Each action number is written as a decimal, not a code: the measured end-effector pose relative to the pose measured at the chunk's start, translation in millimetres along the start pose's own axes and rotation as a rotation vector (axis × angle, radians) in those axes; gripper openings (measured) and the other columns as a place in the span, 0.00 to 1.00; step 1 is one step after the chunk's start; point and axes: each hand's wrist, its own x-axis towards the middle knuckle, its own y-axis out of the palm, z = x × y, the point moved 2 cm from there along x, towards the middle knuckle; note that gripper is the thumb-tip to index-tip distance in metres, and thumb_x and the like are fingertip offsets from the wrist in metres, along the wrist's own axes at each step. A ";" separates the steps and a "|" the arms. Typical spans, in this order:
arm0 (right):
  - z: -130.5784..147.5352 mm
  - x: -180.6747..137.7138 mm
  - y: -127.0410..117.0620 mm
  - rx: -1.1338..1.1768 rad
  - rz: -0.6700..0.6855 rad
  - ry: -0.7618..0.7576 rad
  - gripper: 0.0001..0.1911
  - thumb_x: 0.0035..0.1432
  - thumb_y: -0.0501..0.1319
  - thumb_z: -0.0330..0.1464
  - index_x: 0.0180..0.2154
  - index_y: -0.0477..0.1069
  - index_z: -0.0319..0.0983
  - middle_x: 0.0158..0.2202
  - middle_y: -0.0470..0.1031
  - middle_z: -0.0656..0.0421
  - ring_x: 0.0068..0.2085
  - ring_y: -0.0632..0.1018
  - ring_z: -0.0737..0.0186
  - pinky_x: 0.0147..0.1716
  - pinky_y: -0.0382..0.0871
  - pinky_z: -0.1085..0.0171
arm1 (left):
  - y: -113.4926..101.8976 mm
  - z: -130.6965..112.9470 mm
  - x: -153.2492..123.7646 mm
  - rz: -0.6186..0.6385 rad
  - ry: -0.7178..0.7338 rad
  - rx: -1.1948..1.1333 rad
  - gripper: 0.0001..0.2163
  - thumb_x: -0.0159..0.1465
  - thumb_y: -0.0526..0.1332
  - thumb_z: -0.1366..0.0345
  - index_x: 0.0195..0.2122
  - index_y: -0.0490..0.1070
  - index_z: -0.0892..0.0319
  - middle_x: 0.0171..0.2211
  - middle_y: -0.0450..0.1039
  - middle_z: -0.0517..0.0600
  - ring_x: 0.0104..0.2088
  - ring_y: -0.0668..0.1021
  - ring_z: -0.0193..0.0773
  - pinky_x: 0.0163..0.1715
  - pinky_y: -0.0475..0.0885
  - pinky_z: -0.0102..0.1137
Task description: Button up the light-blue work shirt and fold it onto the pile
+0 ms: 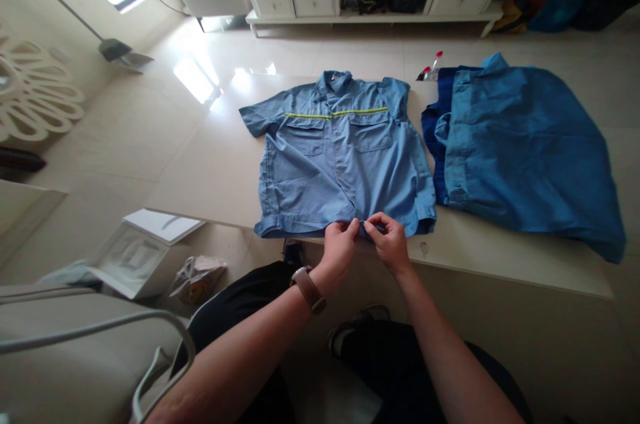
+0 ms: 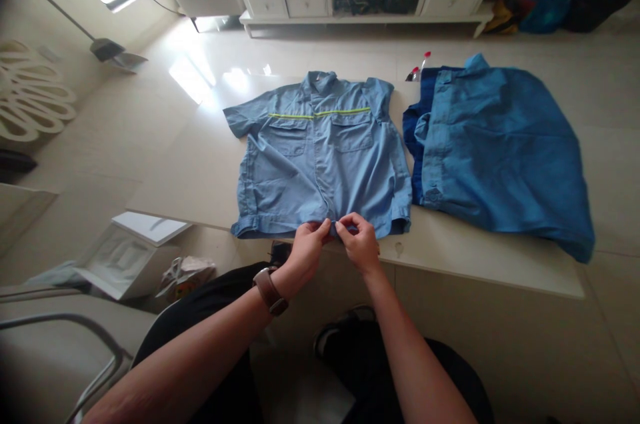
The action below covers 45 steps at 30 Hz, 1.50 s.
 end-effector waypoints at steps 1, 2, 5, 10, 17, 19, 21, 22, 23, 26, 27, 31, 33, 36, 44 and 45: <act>-0.2 0.1 -0.4 -0.003 -0.008 -0.007 0.16 0.53 0.67 0.46 0.28 0.72 0.40 0.27 0.72 0.62 0.28 0.71 0.65 0.28 0.67 0.65 | 0.5 -0.3 -0.2 0.007 0.006 -0.001 0.17 0.53 0.74 0.54 0.28 0.76 0.65 0.27 0.76 0.51 0.28 0.74 0.34 0.33 0.68 0.30; -0.3 0.2 -0.7 -0.008 -0.013 -0.015 0.16 0.53 0.67 0.46 0.28 0.72 0.40 0.27 0.72 0.62 0.28 0.71 0.65 0.29 0.67 0.65 | 1.0 -0.7 -0.6 0.019 0.010 -0.002 0.17 0.53 0.74 0.54 0.29 0.77 0.65 0.28 0.77 0.52 0.29 0.75 0.35 0.34 0.69 0.31; -0.7 0.7 -1.1 -0.027 -0.025 -0.035 0.16 0.54 0.67 0.46 0.28 0.71 0.40 0.27 0.72 0.62 0.29 0.72 0.65 0.29 0.67 0.65 | 2.5 -1.9 -2.6 0.054 0.014 -0.012 0.16 0.53 0.75 0.56 0.31 0.79 0.65 0.30 0.79 0.54 0.31 0.77 0.37 0.37 0.72 0.32; -1.9 1.5 -1.3 -0.012 -0.040 -0.043 0.15 0.54 0.67 0.45 0.30 0.72 0.40 0.27 0.73 0.62 0.29 0.74 0.64 0.29 0.68 0.65 | 2.8 -2.7 -4.7 0.067 0.027 -0.021 0.15 0.52 0.76 0.60 0.33 0.79 0.66 0.35 0.81 0.57 0.35 0.80 0.39 0.40 0.73 0.33; -0.9 0.3 -0.4 -0.006 -0.039 -0.058 0.15 0.55 0.67 0.45 0.31 0.72 0.41 0.27 0.74 0.61 0.30 0.75 0.63 0.29 0.68 0.65 | 3.0 -7.2 -6.4 0.038 0.033 0.044 0.11 0.53 0.75 0.64 0.31 0.78 0.65 0.32 0.80 0.55 0.32 0.78 0.37 0.37 0.71 0.31; -1.0 0.1 -0.4 -0.007 -0.041 -0.059 0.15 0.55 0.67 0.45 0.31 0.72 0.41 0.27 0.74 0.62 0.29 0.75 0.64 0.28 0.68 0.65 | 3.2 -7.4 -6.4 0.026 0.037 0.037 0.12 0.51 0.76 0.64 0.32 0.78 0.65 0.33 0.81 0.56 0.34 0.79 0.38 0.38 0.71 0.31; -1.5 0.1 -0.5 -0.010 -0.043 -0.061 0.14 0.56 0.67 0.45 0.31 0.72 0.41 0.27 0.73 0.62 0.29 0.74 0.64 0.29 0.68 0.65 | 3.2 -7.1 -6.1 0.014 0.043 0.018 0.13 0.50 0.77 0.64 0.32 0.78 0.65 0.34 0.81 0.57 0.35 0.79 0.40 0.39 0.72 0.32; -1.9 0.2 -0.6 -0.011 -0.043 -0.062 0.14 0.56 0.67 0.45 0.31 0.72 0.41 0.27 0.73 0.62 0.29 0.74 0.64 0.29 0.68 0.65 | 3.0 -6.9 -6.0 0.006 0.045 0.014 0.13 0.49 0.77 0.64 0.32 0.78 0.64 0.34 0.81 0.57 0.35 0.79 0.40 0.39 0.72 0.32; -2.2 0.3 -0.8 -0.011 -0.042 -0.064 0.15 0.56 0.67 0.46 0.31 0.72 0.41 0.27 0.73 0.62 0.29 0.74 0.64 0.29 0.69 0.65 | 2.9 -6.9 -6.0 -0.002 0.046 0.014 0.13 0.49 0.77 0.65 0.32 0.78 0.64 0.33 0.81 0.56 0.34 0.79 0.40 0.39 0.72 0.32; -3.0 0.8 -1.3 -0.004 -0.036 -0.063 0.15 0.56 0.67 0.46 0.31 0.71 0.41 0.28 0.73 0.62 0.30 0.74 0.64 0.29 0.68 0.65 | 2.9 -7.8 -6.4 -0.009 0.042 0.023 0.13 0.49 0.77 0.65 0.31 0.78 0.64 0.31 0.80 0.54 0.32 0.78 0.38 0.39 0.71 0.33; -3.0 0.9 -1.5 0.001 -0.037 -0.060 0.15 0.55 0.67 0.46 0.31 0.71 0.41 0.27 0.73 0.62 0.30 0.73 0.64 0.29 0.68 0.65 | 3.1 -8.5 -6.7 -0.005 0.040 0.024 0.13 0.49 0.77 0.65 0.31 0.78 0.64 0.31 0.79 0.54 0.32 0.78 0.38 0.38 0.71 0.33; -2.0 1.5 -1.4 0.056 -0.045 -0.016 0.15 0.53 0.68 0.45 0.29 0.71 0.41 0.25 0.71 0.63 0.28 0.71 0.65 0.28 0.67 0.65 | 4.6 -12.6 -9.4 0.021 0.040 0.034 0.11 0.50 0.76 0.66 0.29 0.77 0.64 0.29 0.79 0.53 0.30 0.77 0.37 0.36 0.71 0.32; -1.8 1.8 -0.3 0.108 -0.042 0.026 0.15 0.51 0.68 0.45 0.28 0.71 0.41 0.23 0.70 0.64 0.26 0.70 0.66 0.27 0.66 0.65 | 5.8 -15.2 -11.0 0.048 0.059 0.051 0.09 0.51 0.75 0.67 0.28 0.77 0.64 0.29 0.79 0.53 0.30 0.77 0.37 0.35 0.70 0.31; -2.8 2.4 1.7 0.212 -0.047 0.106 0.14 0.48 0.69 0.44 0.26 0.71 0.41 0.20 0.68 0.65 0.24 0.68 0.67 0.26 0.65 0.65 | 6.6 -18.6 -12.7 0.065 0.081 0.080 0.07 0.51 0.73 0.69 0.28 0.78 0.64 0.29 0.79 0.53 0.30 0.77 0.37 0.35 0.70 0.31; 0.3 4.9 2.5 0.308 0.035 0.261 0.14 0.41 0.72 0.42 0.24 0.72 0.40 0.20 0.70 0.65 0.22 0.68 0.69 0.24 0.63 0.66 | 5.0 -10.5 -12.0 0.053 0.002 0.088 0.03 0.50 0.68 0.71 0.26 0.75 0.62 0.26 0.77 0.51 0.28 0.76 0.36 0.32 0.69 0.30; 0.9 5.0 2.5 0.297 0.042 0.266 0.14 0.40 0.72 0.41 0.24 0.72 0.40 0.20 0.70 0.65 0.22 0.68 0.69 0.25 0.63 0.66 | 3.5 -8.0 -11.7 0.025 -0.037 0.071 0.03 0.50 0.67 0.70 0.25 0.74 0.62 0.25 0.76 0.50 0.28 0.75 0.36 0.31 0.69 0.31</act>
